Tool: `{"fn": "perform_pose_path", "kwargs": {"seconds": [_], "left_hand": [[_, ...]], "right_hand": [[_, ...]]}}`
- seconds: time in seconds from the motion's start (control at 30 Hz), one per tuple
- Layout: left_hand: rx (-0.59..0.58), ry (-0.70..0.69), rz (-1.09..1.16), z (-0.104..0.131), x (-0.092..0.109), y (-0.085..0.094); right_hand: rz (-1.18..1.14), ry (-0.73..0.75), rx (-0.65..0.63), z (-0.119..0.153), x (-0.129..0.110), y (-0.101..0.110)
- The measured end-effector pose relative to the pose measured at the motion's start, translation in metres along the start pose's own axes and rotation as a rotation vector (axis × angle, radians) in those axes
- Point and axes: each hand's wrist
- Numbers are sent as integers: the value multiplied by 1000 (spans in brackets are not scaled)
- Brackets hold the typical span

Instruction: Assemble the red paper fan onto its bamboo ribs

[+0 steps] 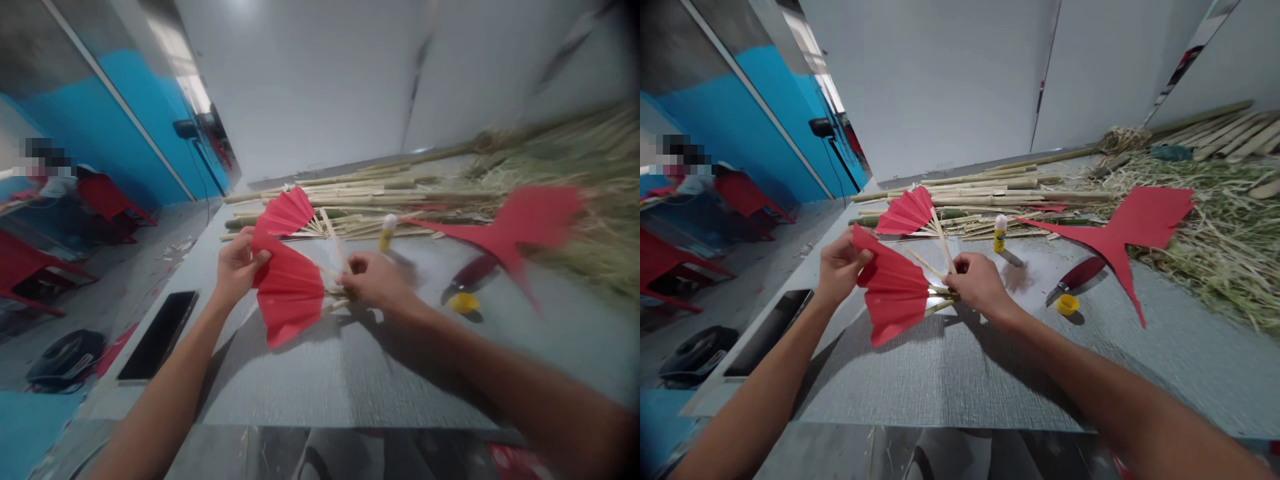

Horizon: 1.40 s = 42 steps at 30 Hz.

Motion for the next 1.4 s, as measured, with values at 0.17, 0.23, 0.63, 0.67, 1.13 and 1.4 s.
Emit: {"fn": "perform_pose_path", "kwargs": {"seconds": [0.17,0.23,0.63,0.67,1.13,1.4], "left_hand": [[35,111,-28,2,-5,0],[35,122,-46,2,-6,1],[-96,297,97,4,-9,3],[-84,298,97,5,-10,2],[-59,244,62,8,-20,8],[-213,59,-75,1,-11,15]], "right_hand": [[-75,70,-53,-3,4,-2],[-95,86,-71,-3,5,-3],[-186,-2,-87,1,0,-2],[-184,-13,-85,1,1,-2],[-309,-84,-82,-3,4,-5],[-301,-99,-29,-5,2,-1]]}}
Point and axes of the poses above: each hand's wrist, its own z-axis away from the middle knuckle, its own y-axis out of the back of the hand, x = y × z, and after that the axes turned 13 degrees about -y, right-handed
